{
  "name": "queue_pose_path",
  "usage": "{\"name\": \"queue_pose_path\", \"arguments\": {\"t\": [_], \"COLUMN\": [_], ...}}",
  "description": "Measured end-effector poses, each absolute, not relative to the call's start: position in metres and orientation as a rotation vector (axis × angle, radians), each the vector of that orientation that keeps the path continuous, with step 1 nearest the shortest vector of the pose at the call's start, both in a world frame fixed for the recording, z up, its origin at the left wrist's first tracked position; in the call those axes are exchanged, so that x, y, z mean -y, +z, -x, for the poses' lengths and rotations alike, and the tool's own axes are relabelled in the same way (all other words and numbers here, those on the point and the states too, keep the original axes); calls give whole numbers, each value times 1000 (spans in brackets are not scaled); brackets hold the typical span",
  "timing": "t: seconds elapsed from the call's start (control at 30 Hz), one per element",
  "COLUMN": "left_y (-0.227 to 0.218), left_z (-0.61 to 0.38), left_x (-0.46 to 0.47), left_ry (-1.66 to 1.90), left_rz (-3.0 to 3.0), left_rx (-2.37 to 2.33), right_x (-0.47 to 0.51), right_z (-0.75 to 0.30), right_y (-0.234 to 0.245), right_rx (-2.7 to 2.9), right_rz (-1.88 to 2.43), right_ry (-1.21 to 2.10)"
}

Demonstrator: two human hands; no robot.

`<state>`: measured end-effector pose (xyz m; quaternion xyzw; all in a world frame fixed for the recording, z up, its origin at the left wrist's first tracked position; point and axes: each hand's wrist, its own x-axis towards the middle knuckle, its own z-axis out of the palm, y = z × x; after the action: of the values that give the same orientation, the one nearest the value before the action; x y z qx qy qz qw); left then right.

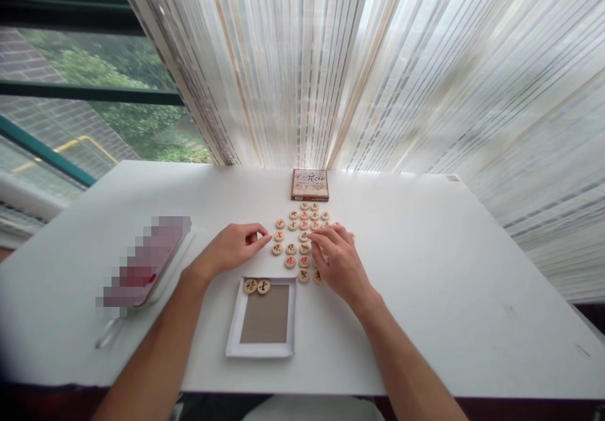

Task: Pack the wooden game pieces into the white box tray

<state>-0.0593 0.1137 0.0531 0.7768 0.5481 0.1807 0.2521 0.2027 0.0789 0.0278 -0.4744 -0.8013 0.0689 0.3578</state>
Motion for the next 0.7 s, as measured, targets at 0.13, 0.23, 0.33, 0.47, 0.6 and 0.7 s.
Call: {"name": "queue_pose_path", "arguments": {"t": [0.13, 0.23, 0.33, 0.47, 0.6, 0.7], "left_y": [54, 53, 52, 50, 51, 50], "left_z": [61, 64, 65, 63, 62, 63], "left_x": [-115, -117, -118, -118, -118, -118], "left_ry": [499, 495, 485, 475, 495, 505], "left_rz": [-2117, -2110, -2113, -2102, -2097, -2093], "left_rx": [-1504, -1539, -1547, -1534, -1531, -1535], "right_x": [-81, -83, -89, -100, -108, -110], "right_z": [-204, -201, -195, -184, -177, -176], "right_y": [29, 37, 47, 54, 53, 51], "right_rx": [2059, 2052, 2085, 2207, 2253, 2276], "right_rz": [1272, 1336, 1416, 1447, 1504, 1546], "right_ry": [160, 191, 226, 177, 59, 15]}}
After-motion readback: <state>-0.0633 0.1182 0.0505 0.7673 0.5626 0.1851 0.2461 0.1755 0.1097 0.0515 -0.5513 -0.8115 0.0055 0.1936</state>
